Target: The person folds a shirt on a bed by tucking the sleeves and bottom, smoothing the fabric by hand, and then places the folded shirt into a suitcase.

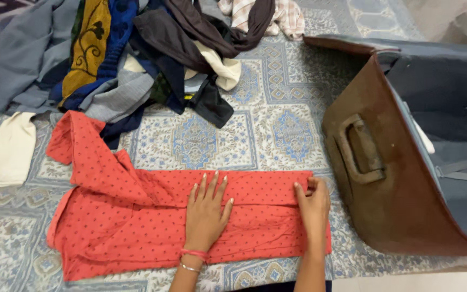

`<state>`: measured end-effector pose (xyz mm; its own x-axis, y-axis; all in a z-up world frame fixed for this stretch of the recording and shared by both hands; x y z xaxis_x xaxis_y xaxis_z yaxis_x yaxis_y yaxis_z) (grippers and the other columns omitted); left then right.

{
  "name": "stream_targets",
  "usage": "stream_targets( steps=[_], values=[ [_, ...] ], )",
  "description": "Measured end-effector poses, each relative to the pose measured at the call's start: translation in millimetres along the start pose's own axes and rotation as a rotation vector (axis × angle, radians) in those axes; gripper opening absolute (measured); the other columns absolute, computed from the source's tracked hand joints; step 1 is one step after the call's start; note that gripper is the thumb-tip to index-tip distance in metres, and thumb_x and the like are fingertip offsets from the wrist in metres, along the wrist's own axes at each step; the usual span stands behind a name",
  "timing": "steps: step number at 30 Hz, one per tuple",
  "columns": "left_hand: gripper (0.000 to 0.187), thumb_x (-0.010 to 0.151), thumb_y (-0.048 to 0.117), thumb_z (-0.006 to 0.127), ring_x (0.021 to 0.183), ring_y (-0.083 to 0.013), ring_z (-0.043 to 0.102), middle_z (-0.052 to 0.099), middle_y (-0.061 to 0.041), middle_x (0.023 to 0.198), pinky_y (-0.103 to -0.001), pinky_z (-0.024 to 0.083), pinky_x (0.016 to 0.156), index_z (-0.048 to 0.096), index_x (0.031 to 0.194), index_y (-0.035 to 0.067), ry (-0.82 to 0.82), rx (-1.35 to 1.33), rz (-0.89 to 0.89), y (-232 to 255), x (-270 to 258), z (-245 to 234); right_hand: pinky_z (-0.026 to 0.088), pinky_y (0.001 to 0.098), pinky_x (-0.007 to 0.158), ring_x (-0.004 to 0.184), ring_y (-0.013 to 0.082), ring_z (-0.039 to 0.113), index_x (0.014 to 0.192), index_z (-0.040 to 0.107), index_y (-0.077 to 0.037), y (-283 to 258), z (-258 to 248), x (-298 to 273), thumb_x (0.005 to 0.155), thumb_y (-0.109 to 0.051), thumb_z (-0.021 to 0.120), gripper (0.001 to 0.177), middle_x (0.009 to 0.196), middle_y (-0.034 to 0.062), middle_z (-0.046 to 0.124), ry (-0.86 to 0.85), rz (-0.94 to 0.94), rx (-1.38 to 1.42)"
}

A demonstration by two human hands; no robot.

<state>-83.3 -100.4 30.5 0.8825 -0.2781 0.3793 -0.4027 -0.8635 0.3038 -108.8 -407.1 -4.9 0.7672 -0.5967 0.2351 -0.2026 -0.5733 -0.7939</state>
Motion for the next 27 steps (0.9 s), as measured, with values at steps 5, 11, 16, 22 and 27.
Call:
stream_targets(
  steps=[5,11,16,22,27],
  values=[
    [0.057,0.097,0.041,0.054,0.146,-0.0331,0.035,0.043,-0.011,0.158,-0.049,0.024,0.119,0.051,0.147,0.013,0.014,-0.037,-0.003,0.6,-2.0,-2.9,0.056,0.0386,0.081,0.090,0.0272,0.069,0.116,0.062,-0.001,-1.0,6.7,14.3,0.088,-0.012,0.072,0.031,0.108,0.0169,0.070,0.012,-0.050,0.001],
    [0.056,0.098,0.041,0.055,0.147,-0.0335,0.035,0.044,-0.012,0.156,-0.050,0.023,0.119,0.054,0.145,0.011,0.029,-0.064,-0.011,-0.8,-2.3,-3.4,0.037,0.0542,0.109,0.127,0.0404,0.053,0.121,0.065,-0.003,-77.6,12.2,-35.7,0.095,-0.016,0.068,0.029,0.129,0.0233,0.059,0.138,-0.231,-0.274],
    [0.050,0.100,0.034,0.055,0.146,-0.0342,0.039,0.049,-0.016,0.153,-0.050,0.028,0.118,0.057,0.140,0.003,0.090,-0.100,0.020,-0.3,-3.5,-11.3,0.031,0.0546,0.116,0.138,0.0399,0.047,0.134,0.059,-0.001,-121.7,88.4,-76.7,0.101,-0.029,0.058,0.043,0.142,0.0216,0.056,-0.117,-0.522,-0.201],
    [0.017,0.102,0.009,0.053,0.117,-0.0291,0.063,0.068,-0.010,0.122,-0.042,0.049,0.105,0.066,0.113,0.006,0.406,-0.517,-0.196,-48.3,-28.5,-60.6,0.027,0.0537,0.120,0.143,0.0333,0.046,0.134,0.062,-0.007,-114.6,103.4,-85.7,0.101,-0.032,0.055,0.042,0.147,0.0147,0.058,-0.138,-0.542,-0.363],
    [0.017,0.106,0.008,0.048,0.108,-0.0247,0.059,0.060,-0.013,0.114,-0.039,0.048,0.097,0.062,0.111,0.000,0.862,-0.676,-0.499,-136.2,-66.7,-98.2,0.025,0.0552,0.120,0.143,0.0342,0.046,0.133,0.063,-0.006,-116.1,108.4,-86.0,0.100,-0.031,0.055,0.042,0.147,0.0156,0.057,-0.118,-0.521,-0.400]
  ],
)
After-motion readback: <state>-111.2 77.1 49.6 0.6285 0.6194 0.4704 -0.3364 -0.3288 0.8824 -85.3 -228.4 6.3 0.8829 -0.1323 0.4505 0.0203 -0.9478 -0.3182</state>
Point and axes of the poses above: each hand's wrist, its own x-axis towards the middle knuckle, its own z-axis out of the palm, y = z × x, the point moved 8 cm from there along x, towards the middle knuckle
